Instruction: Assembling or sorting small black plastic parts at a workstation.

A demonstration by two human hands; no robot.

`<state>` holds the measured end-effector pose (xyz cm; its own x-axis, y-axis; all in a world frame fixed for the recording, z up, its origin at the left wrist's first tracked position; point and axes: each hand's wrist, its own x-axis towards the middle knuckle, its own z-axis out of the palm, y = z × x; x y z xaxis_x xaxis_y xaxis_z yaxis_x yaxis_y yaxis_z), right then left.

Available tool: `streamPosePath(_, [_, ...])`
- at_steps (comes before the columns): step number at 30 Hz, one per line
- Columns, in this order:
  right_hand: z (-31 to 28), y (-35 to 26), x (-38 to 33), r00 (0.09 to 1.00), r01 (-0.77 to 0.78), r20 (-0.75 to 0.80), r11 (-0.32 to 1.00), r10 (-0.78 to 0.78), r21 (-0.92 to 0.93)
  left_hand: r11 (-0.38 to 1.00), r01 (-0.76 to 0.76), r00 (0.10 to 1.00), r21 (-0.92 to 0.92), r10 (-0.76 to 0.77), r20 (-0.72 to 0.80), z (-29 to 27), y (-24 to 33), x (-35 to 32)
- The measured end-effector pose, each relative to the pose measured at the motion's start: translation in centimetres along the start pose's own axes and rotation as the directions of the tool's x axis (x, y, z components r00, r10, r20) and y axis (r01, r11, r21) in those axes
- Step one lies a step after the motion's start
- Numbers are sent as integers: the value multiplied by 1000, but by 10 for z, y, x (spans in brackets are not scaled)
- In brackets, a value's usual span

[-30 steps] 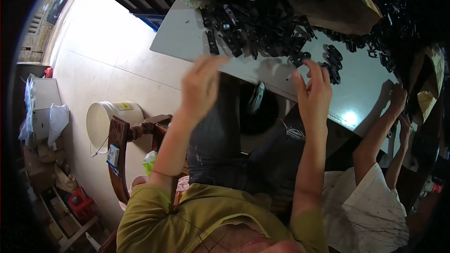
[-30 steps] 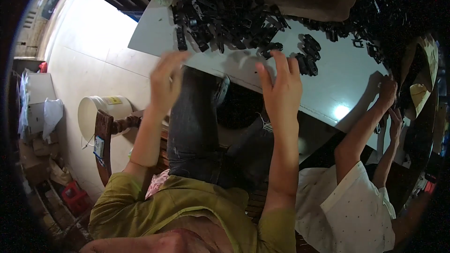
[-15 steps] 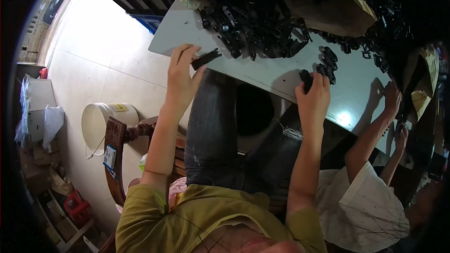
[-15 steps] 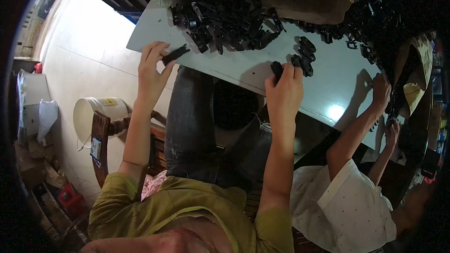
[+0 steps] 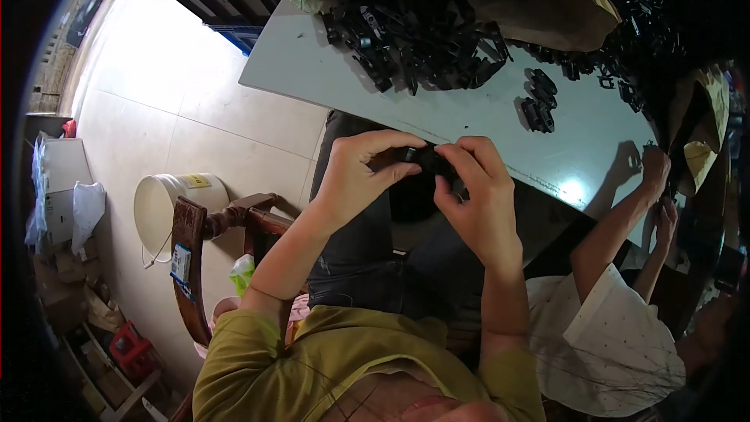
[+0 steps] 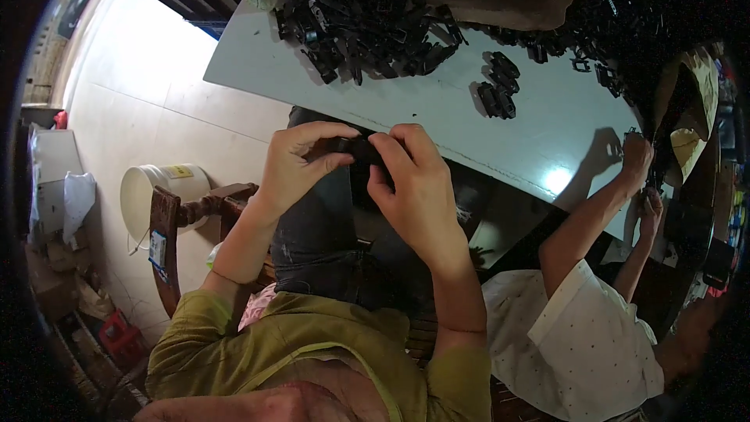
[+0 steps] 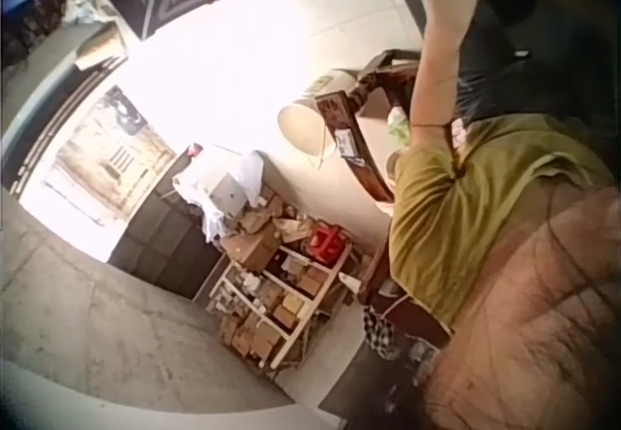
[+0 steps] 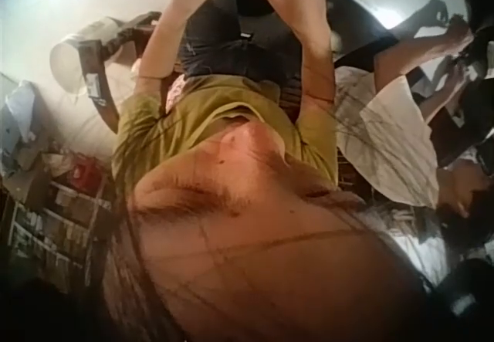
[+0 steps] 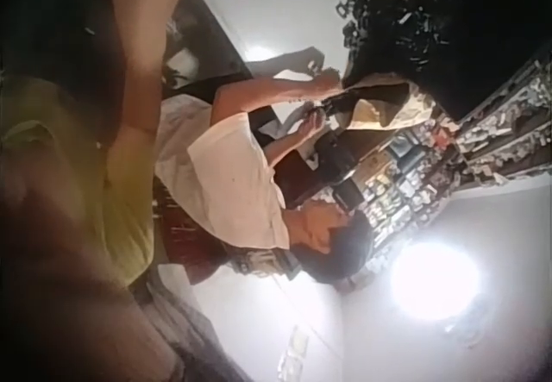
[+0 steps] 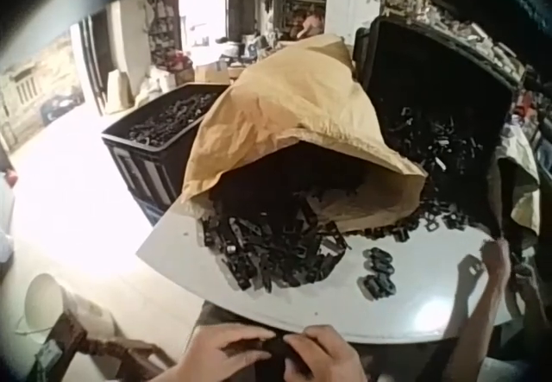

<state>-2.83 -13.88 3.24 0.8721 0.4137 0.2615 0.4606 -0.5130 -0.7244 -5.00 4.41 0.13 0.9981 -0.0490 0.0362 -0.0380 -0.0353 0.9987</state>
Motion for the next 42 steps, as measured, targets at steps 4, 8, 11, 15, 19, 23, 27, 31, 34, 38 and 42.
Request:
streamPosePath(4, [3,5,-4,1000,25,5,1000,-25,-10,996,83,996,25,-83,21,6,3,-5])
streamPosePath(8, [9,6,-10,984,168,-20,962,-176,-214,980,-59,998,192,65,-24,18,1,-5])
streamPosePath(11, [3,-2,-10,999,9,-35,999,-11,-51,993,-74,997,95,76,-23,12,-8,-6])
streamPosePath(15, [-8,31,-21,966,-245,156,918,205,312,995,-37,991,-97,49,124,13,4,-7])
streamPosePath(19, [-3,26,-24,954,-284,221,851,203,441,983,39,988,-181,-10,155,11,-6,-9])
streamPosePath(23, [-17,37,-7,946,-246,-198,966,256,75,877,-269,953,398,301,-20,-10,-18,16])
streamPosePath(27, [-28,93,8,902,-195,-429,842,-47,-503,586,-200,922,785,383,-50,-20,-17,46])
streamPosePath(31, [-13,93,6,931,-124,-348,802,-110,-585,546,-159,957,822,291,-8,-25,-12,50])
streamPosePath(34, [-8,84,5,950,-93,-299,842,-85,-532,555,-188,954,810,299,16,-31,-15,50])
streamPosePath(38, [-5,73,9,962,-188,-253,927,106,-324,631,-195,901,750,418,-117,-46,-26,43])
streamPosePath(42, [-6,69,10,964,-212,-218,936,152,-283,788,-105,837,607,399,-374,-47,-24,24])
